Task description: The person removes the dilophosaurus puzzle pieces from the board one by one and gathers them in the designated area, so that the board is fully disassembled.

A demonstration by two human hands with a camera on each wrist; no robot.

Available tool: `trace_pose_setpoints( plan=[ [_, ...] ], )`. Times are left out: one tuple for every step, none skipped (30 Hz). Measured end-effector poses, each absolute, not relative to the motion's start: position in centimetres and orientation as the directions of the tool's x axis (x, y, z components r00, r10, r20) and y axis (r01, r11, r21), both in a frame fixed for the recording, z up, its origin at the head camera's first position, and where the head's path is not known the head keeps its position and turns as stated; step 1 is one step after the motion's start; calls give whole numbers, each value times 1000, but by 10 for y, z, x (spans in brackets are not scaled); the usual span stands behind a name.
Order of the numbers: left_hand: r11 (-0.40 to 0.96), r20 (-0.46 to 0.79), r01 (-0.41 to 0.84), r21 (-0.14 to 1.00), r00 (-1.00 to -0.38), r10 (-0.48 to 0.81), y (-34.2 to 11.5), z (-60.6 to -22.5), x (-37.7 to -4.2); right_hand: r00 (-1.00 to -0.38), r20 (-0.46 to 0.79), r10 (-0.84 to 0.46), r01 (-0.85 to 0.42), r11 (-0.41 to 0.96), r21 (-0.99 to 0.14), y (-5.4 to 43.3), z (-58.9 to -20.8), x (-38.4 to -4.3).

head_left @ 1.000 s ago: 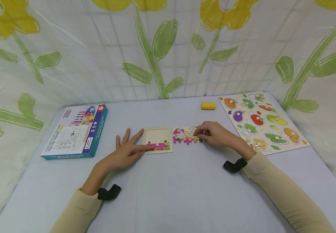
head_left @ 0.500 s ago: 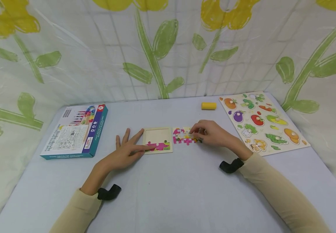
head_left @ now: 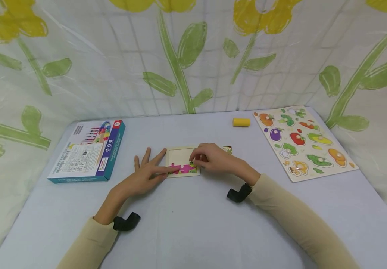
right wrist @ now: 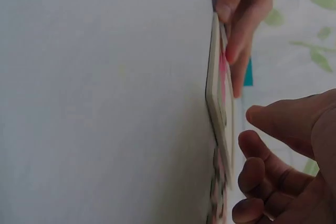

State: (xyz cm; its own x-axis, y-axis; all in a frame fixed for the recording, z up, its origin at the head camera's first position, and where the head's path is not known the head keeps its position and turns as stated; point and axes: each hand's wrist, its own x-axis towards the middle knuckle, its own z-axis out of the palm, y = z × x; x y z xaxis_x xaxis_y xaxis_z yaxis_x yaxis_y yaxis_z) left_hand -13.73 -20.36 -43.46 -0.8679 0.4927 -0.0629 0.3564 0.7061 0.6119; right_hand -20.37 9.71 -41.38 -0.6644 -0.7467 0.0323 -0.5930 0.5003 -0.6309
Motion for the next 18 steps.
trace_pose_setpoints(
  plan=[
    [707,-66,351,614,-870,489,-204,-435,-137,-658,33,-752,-596,493,-633,92,-414,-204],
    [707,-69,344,618,-872,485,-204,-435,-137,-654,29,-756,-596,491,-636,87,-415,-204],
    [706,-71,338,622,-874,481,-204,-435,-137,-650,26,-760,-596,489,-637,83,-416,-204],
    [704,-72,335,626,-874,480,-204,-434,-137,-646,20,-763,-596,488,-637,79,-416,-204],
    [706,-75,329,627,-877,475,-204,-434,-137,-644,15,-765,-598,491,-634,75,-417,-204],
    [709,-79,324,626,-878,471,-204,-434,-138,-641,11,-768,-600,492,-631,72,-417,-204],
    [709,-81,319,628,-880,468,-203,-434,-138,-640,5,-768,-602,497,-625,69,-418,-204],
    [710,-81,316,629,-882,464,-203,-434,-138,-639,4,-769,-605,499,-620,66,-419,-204],
    [713,-83,312,629,-884,460,-203,-434,-138,-637,4,-771,-609,500,-616,64,-420,-204],
    [715,-86,305,629,-887,454,-203,-434,-138,-637,3,-771,-611,502,-613,61,-420,-204],
    [719,-90,298,628,-890,447,-203,-434,-137,-636,3,-771,-612,503,-610,59,-420,-204],
    [721,-94,292,628,-892,443,-203,-433,-137,-637,3,-771,-614,505,-607,57,-419,-204],
    [722,-94,291,628,-892,441,-203,-433,-137,-638,2,-770,-614,506,-606,54,-419,-204],
    [724,-95,288,627,-894,438,-203,-433,-137,-636,0,-772,-614,506,-606,52,-419,-204],
    [724,-94,288,627,-894,437,-204,-433,-137,-634,-2,-774,-615,506,-604,49,-418,-204],
    [724,-94,287,627,-895,436,-204,-433,-137,-631,-5,-776,-617,506,-603,47,-417,-205],
    [724,-91,288,627,-895,436,-204,-434,-137,-626,-8,-779,-620,505,-601,45,-417,-205],
    [723,-89,290,627,-896,435,-204,-434,-137,-621,-11,-783,-626,505,-594,43,-417,-205]
  ],
)
